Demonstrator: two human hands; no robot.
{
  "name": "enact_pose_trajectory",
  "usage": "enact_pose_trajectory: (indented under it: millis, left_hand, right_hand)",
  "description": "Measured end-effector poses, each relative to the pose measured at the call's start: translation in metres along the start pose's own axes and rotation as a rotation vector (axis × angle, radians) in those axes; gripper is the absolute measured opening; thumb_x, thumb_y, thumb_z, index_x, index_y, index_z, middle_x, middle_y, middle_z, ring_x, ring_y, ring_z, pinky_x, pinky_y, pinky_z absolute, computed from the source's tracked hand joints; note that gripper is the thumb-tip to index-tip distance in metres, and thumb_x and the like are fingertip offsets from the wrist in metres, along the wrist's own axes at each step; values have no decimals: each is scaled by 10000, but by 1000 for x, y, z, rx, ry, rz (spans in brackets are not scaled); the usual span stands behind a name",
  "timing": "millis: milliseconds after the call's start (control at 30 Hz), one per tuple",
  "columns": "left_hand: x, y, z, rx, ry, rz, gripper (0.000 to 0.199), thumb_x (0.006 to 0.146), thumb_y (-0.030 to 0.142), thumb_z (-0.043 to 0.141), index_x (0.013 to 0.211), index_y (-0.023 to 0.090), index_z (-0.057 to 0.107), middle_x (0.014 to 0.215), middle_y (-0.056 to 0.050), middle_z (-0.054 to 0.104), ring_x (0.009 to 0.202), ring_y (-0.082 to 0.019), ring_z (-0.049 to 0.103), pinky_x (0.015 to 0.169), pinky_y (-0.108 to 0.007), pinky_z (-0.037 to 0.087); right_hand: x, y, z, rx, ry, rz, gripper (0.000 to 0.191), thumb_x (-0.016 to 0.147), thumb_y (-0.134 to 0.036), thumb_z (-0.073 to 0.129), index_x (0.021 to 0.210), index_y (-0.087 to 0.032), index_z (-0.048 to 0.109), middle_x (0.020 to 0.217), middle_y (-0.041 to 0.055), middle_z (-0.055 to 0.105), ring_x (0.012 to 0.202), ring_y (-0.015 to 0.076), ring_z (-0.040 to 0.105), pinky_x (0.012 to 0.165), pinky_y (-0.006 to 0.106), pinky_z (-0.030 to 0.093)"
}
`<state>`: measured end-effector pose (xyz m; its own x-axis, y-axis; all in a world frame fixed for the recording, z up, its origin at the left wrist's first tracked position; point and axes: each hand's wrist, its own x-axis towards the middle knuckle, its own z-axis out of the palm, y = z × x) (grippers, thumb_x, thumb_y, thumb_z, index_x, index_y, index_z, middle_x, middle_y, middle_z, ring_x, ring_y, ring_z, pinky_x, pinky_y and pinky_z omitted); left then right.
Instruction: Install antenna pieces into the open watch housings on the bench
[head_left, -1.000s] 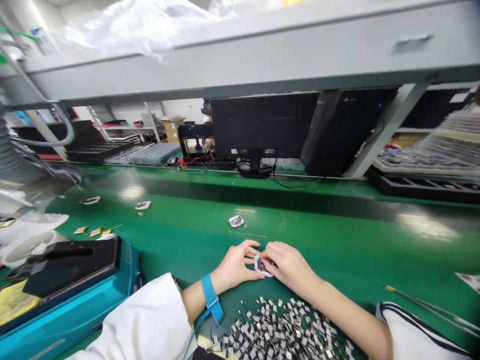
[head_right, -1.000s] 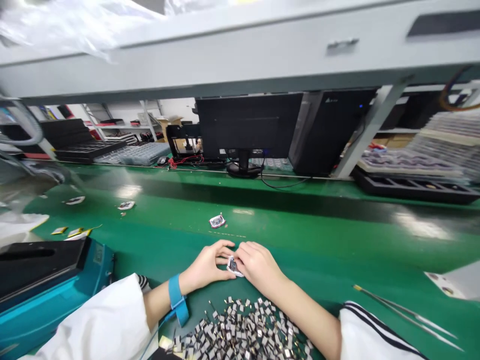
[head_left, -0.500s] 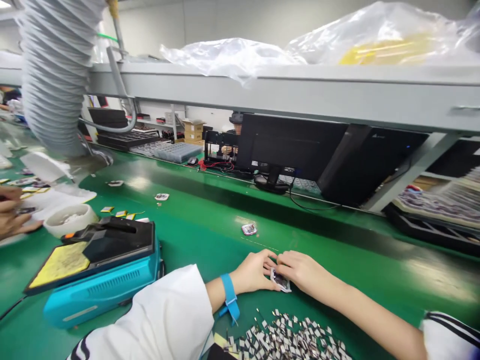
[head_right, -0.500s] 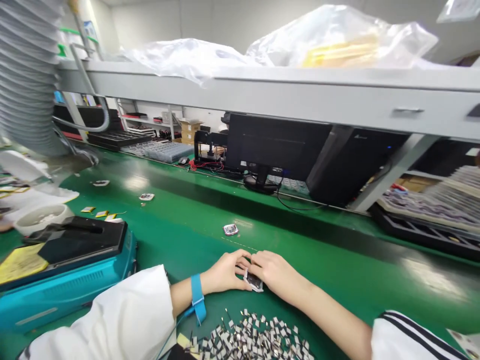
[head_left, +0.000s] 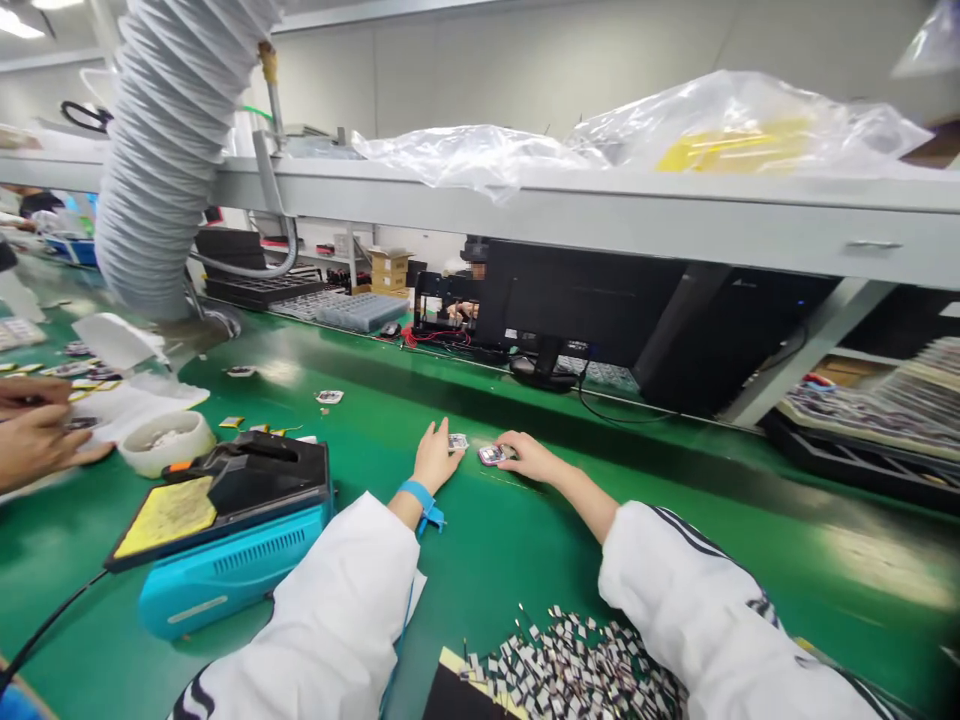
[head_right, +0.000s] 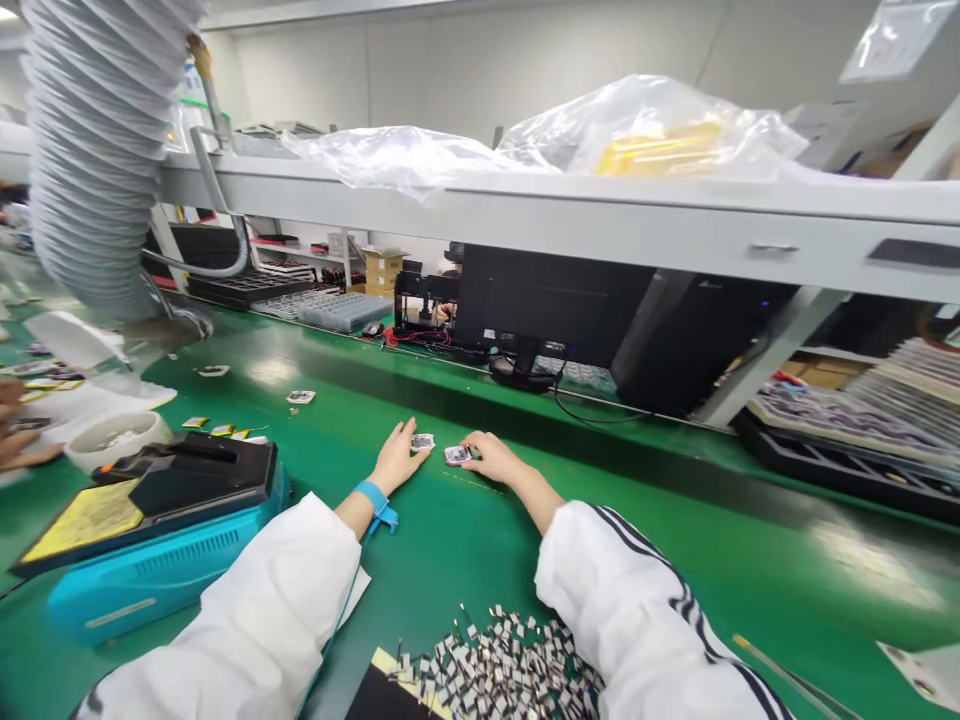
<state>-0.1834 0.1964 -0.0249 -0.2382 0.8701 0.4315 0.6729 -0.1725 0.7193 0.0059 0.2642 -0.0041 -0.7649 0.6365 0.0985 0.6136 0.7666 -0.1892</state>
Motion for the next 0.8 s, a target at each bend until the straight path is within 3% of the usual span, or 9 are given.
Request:
enact_pose_trajectory:
  millis: [133,267,367,433,533,633,733,800]
  left_hand:
    - [-18,23,-4,1,-113,215,286,831,288,465,1077,143,478,1132,-83,485,1048,-207,466,903,-445,387]
    - [-63,61,-6,-118,-482,477,188,840,184,420,926,172,587,923,-32,619,894,-136,552,848,-307,441]
    - [-92,84,-7,-209,-745,636,213,834,160,426,939,207,605,936,-2,642,896,-107,566,844,-225,444]
    - [-101,92,-5,-236,-861,711,236,838,141,412,951,213,607,951,5,646,917,-96,566,861,-199,433]
    - [-103,95,0,-218,-942,756,238,838,129,407,926,188,621,931,-17,654,912,-110,571,856,-209,436]
    - [-99,94,2,-187,-954,731,201,831,157,438,898,155,628,912,-49,655,890,-135,572,839,-238,440]
    - [-97,94,2,-177,-939,670,167,809,201,489,874,138,630,884,-62,651,864,-140,565,824,-242,439]
    - [-97,95,2,-178,-939,643,143,787,216,526,845,140,633,858,-57,649,845,-133,562,819,-232,435]
  right_hand:
    - [-12,-3,-13,17,6,34,263,832,-333,469,981,-124,525,976,53,543,867,140,532,762,343,457]
    - [-59,-9,-24,61,44,59,274,787,-367,525,911,-123,536,921,44,547,861,146,519,769,344,436]
    - [-103,-19,-20,126,79,40,336,655,-387,655,859,-149,536,877,34,550,843,162,508,753,316,433]
    - [-128,-24,-11,182,121,27,328,654,-382,656,867,-167,531,881,35,543,831,156,510,734,287,441]
    - [-148,-27,5,260,223,20,346,710,-390,604,962,-174,508,944,55,524,876,159,508,757,288,443]
    - [-151,-26,13,330,308,0,413,687,-395,628,1014,-181,494,962,56,530,887,170,509,753,297,445]
    - [-152,-30,5,403,423,8,316,703,-334,628,959,-186,517,878,32,544,756,132,511,636,248,441]
    - [-158,-38,-11,439,570,61,163,740,-287,593,839,-181,520,761,9,524,629,100,465,563,229,407]
